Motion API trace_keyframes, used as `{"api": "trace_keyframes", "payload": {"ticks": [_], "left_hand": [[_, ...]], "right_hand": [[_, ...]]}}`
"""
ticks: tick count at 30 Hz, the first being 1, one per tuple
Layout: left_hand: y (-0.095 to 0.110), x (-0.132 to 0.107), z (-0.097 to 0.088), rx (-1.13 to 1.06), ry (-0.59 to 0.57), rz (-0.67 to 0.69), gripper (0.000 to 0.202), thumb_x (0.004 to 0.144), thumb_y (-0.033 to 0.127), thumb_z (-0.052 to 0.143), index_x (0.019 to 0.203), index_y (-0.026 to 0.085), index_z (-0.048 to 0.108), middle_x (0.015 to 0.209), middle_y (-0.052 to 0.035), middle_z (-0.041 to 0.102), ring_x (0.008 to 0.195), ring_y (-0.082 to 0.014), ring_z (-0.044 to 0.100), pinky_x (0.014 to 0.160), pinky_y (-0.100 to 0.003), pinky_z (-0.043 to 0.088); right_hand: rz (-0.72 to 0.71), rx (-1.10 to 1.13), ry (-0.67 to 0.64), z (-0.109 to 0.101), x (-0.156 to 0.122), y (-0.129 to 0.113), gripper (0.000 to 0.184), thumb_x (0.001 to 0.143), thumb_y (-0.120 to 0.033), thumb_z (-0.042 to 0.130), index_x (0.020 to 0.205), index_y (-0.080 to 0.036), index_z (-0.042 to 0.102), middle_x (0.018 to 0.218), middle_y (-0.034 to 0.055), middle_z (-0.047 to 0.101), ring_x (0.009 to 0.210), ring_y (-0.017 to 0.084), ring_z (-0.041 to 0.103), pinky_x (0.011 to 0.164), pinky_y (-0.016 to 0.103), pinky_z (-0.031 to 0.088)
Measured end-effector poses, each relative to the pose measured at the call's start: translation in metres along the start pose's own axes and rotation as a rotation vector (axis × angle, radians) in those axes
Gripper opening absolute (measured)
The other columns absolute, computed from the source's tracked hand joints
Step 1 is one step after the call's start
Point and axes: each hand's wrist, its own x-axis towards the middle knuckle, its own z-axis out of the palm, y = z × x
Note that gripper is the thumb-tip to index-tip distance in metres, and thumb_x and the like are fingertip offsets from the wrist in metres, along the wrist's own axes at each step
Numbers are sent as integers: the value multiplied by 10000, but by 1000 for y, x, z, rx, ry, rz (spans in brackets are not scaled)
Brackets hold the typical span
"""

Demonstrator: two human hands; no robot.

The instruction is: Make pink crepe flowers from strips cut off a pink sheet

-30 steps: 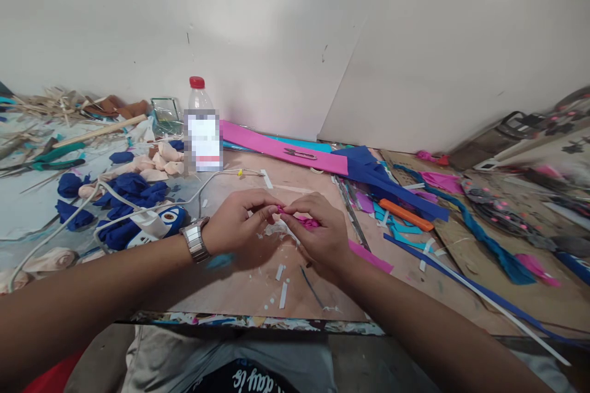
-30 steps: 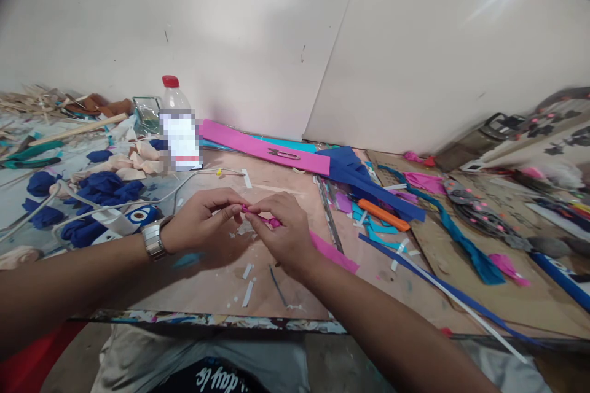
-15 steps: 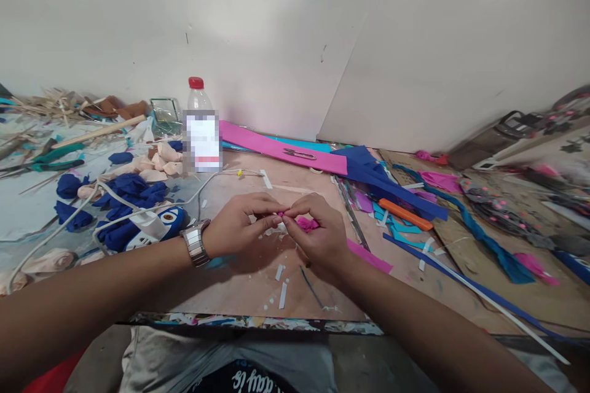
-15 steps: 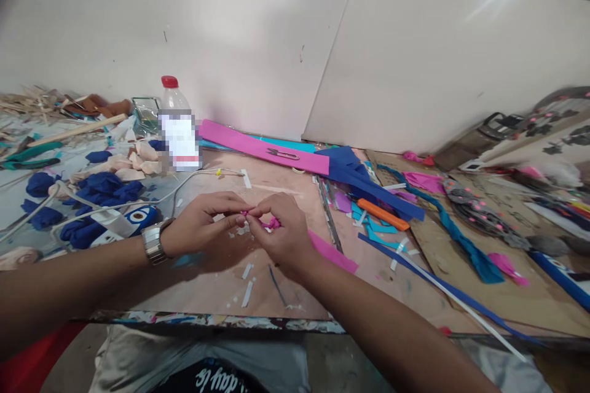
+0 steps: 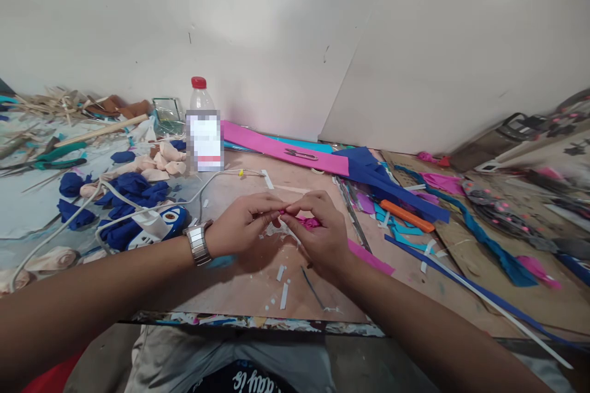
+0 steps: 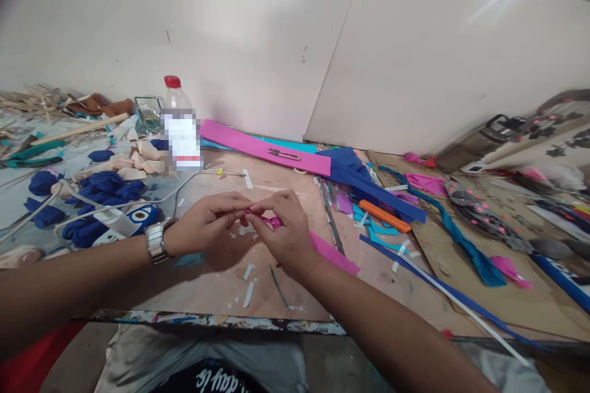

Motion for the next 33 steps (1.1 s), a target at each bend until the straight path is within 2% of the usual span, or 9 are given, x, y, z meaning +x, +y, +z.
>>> {"api": "trace_keyframes", "payload": {"ticks": [3,6,10,14,20,25,29,33], "left_hand": [[-1,1,-1,-35,-22,-64,269,999,302,532,1112,199,754,928,-64,724,856,-157,654,780,-277,516],[-2,4,-4,-76,-43,-100,239,979,303,572,1072,205,769,966,-61,727,838,-147,649,765,-266,514],[-2,6,-6,-42,7,-130,178,929,290,650,1008,208,787,1018,-62,740,907,-161,663,809,-274,512],[-1,4,-7,11,78,-167,176,906,316,678,966,182,775,903,-56,747,811,-155,663,696,-249,497],[0,2,-6,18,34,-95,197,940,324,632,976,192,773,891,-51,752,802,-145,657,689,-240,486],[-2,3,-6,-109,22,-188,221,919,353,662,975,171,774,814,-46,748,732,-136,647,671,-236,491],[-1,5,-7,-167,34,-268,261,914,378,662,955,143,766,746,-40,714,631,-111,588,593,-218,458],[-1,6,-8,-205,33,-294,273,906,381,671,963,129,761,742,-46,706,617,-106,574,578,-213,450]], "right_hand": [[-88,-12,-8,0,1,4,165,853,-185,768,967,-300,737,857,0,750,849,213,620,848,416,481],[-143,-14,-16,1,2,6,196,863,-164,752,989,-313,754,867,-1,756,822,202,631,853,423,472],[-102,-28,-13,3,1,3,125,886,-193,724,956,-292,754,875,26,736,890,226,627,836,426,483],[-68,-32,-18,3,-1,0,61,894,-233,722,936,-275,738,855,27,729,889,231,623,837,426,486],[-4,8,-11,2,0,-2,35,884,-256,741,914,-274,735,844,22,737,882,233,620,813,412,498],[-5,38,-16,2,0,-4,55,878,-251,750,924,-280,742,829,18,737,866,225,623,767,384,510],[8,44,-15,2,-1,-4,123,865,-252,765,980,-282,735,886,24,740,894,226,637,789,388,526],[33,18,9,1,-1,-4,89,853,-245,775,926,-269,731,864,24,730,858,215,638,749,364,522]]}}
